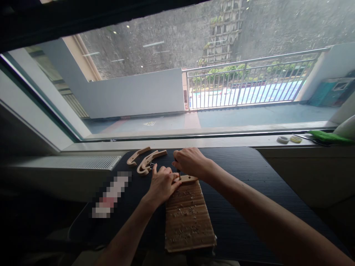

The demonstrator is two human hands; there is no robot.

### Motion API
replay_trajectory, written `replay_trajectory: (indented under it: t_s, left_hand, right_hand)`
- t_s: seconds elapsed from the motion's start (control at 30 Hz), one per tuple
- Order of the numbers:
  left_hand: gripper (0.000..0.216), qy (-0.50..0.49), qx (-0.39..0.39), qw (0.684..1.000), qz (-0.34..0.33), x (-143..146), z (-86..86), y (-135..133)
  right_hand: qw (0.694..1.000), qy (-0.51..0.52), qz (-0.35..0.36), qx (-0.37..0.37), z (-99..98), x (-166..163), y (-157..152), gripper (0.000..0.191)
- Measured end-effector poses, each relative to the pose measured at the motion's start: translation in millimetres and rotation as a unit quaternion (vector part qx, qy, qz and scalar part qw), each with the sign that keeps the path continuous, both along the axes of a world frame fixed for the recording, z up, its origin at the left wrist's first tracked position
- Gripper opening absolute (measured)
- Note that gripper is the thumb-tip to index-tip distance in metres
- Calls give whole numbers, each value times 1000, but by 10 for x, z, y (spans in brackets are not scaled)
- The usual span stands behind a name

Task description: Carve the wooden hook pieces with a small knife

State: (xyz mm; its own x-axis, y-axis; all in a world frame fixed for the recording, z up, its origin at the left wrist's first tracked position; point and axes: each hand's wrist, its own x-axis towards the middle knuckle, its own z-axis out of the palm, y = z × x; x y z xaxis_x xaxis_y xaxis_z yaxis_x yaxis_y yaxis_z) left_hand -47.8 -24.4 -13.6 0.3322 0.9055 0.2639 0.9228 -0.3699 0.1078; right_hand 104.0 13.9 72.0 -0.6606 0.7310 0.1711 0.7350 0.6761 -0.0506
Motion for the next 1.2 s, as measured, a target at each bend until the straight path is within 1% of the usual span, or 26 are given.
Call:
replay_trajectory:
  t_s: [0.13, 0.2, 0.27, 0.5, 0.8, 1.0, 1.1, 1.2]
  left_hand:
    - [19, -1, 5, 1000, 0, -4, -17, 2]
    - [19, -1, 8, 1000, 1, -6, -32, 7]
    - [19, -2, 10, 1000, 1, -5, -43, 13]
    - [16, -6, 15, 1000, -3, 3, -49, 26]
    - [19, -3, 11, 1000, -2, -4, -40, 12]
    - [20, 0, -4, 1000, 5, 7, -12, -3]
    - [20, 1, 1, 1000, 1, 1, -15, -8]
    - [20, 2, 5, 1000, 0, -5, -25, -7]
  right_hand:
    - [998, -11, 56, -19, 116, 37, -61, 14]
    - [997, -14, 74, -28, 145, 39, -94, 15]
    - [996, -17, 78, -31, 151, 31, -109, 17]
    - [997, -20, 66, -33, 110, -6, -77, 18]
    - [1000, -14, 10, -5, 31, -65, -42, 17]
    - [1000, -27, -12, 10, 45, -85, -76, 20]
    - [999, -34, -9, 9, 78, -33, -102, 18]
    - [999, -40, 26, -15, 123, 21, -150, 11]
